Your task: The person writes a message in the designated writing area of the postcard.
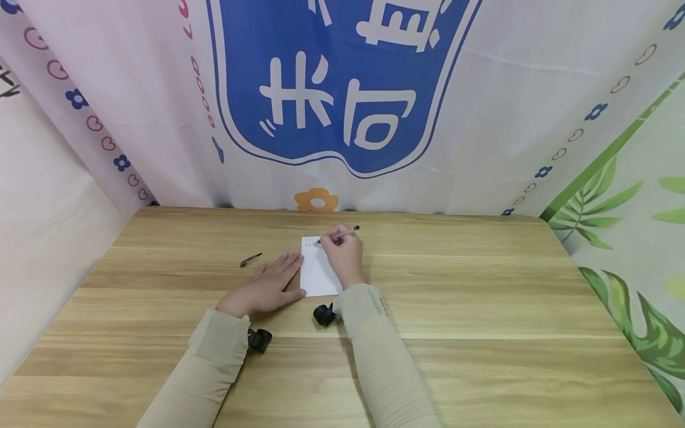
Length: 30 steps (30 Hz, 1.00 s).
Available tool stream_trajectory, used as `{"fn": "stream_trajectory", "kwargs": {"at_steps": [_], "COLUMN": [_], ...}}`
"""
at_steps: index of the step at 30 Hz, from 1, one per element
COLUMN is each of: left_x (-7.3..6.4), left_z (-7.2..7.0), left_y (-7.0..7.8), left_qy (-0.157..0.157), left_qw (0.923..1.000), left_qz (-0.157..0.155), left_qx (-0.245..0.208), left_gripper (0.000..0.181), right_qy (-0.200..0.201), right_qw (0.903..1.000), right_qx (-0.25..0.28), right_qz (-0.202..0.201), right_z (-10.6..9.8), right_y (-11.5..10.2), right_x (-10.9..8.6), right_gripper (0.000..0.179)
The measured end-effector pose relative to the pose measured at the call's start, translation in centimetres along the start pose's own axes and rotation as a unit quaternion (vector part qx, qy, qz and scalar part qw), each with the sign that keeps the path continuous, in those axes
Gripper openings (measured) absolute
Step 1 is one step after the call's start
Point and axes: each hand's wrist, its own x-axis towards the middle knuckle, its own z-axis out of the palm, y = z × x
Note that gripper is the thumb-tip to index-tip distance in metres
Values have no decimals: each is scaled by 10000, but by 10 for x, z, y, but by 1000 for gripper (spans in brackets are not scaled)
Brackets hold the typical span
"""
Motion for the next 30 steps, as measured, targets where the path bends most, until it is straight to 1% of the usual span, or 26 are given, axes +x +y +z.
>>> {"fn": "stream_trajectory", "kwargs": {"at_steps": [6,11,20,24,30], "left_x": [3,3,2,-1,-6], "left_z": [2,2,1,-2,-6], "left_y": [-4,-3,-3,-1,6], "left_qy": [29,18,13,-57,-56], "left_qw": [10000,10000,10000,10000,10000], "left_qz": [-34,-58,-25,-71,-25], "left_qx": [6,39,15,40,20], "left_gripper": [82,83,82,82,80], "right_qy": [5,-38,2,-9,64], "right_qw": [10000,10000,10000,10000,9999], "right_qx": [-29,-15,31,21,-79], "right_qz": [-92,-66,0,42,16], "right_z": [1,1,1,1,0], "right_y": [1,1,1,-1,-3], "right_x": [1,0,1,0,-1], "right_gripper": [9,9,9,9,9]}}
